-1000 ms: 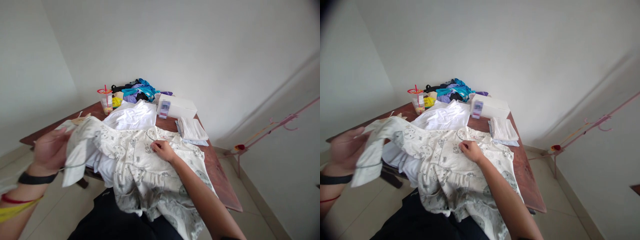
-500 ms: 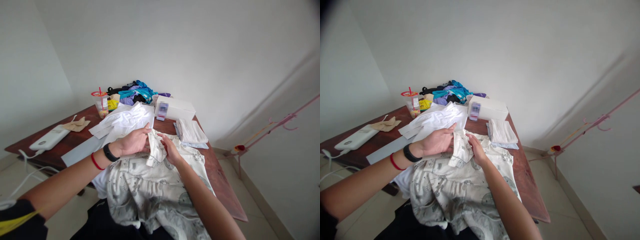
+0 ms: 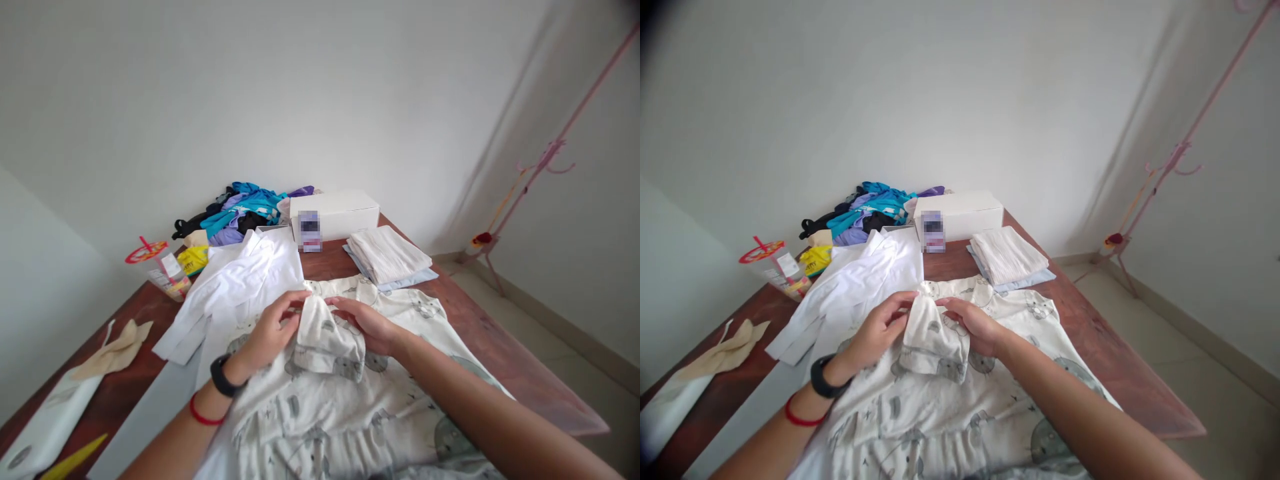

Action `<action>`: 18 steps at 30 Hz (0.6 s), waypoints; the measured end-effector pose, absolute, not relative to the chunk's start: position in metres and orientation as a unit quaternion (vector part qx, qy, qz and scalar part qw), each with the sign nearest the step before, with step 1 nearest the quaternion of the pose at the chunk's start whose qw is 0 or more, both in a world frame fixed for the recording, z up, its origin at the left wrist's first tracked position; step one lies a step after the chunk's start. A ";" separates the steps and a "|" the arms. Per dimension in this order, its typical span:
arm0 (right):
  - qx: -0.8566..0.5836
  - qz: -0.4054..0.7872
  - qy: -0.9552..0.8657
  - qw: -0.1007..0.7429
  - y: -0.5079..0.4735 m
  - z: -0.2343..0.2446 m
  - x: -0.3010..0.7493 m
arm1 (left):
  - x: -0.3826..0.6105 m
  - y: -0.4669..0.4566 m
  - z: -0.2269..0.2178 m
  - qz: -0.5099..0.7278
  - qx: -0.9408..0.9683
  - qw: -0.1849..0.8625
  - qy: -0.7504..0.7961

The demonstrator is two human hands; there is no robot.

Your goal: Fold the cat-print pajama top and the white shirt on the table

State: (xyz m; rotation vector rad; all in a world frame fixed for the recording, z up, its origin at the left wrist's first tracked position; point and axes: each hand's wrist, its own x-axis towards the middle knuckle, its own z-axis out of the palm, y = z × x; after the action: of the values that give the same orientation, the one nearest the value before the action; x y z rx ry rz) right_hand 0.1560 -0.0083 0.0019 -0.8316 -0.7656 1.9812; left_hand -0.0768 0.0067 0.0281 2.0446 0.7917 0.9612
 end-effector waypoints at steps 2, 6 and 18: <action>-0.341 0.783 -0.302 0.424 -0.009 0.004 0.156 | -0.076 0.001 0.019 0.360 0.824 0.321 0.298; -0.327 0.789 -0.308 0.420 -0.010 0.008 0.156 | -0.073 -0.010 0.018 0.351 0.860 0.253 0.271; -0.261 0.813 -0.323 0.407 -0.014 0.009 0.163 | -0.074 -0.008 0.013 0.344 0.867 0.217 0.287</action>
State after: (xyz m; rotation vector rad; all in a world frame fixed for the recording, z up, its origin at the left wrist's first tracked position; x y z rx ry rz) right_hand 0.1629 -0.0144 0.0092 -0.6581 -0.8153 2.0503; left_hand -0.0738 -0.0081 0.0135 2.4007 0.7959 0.9541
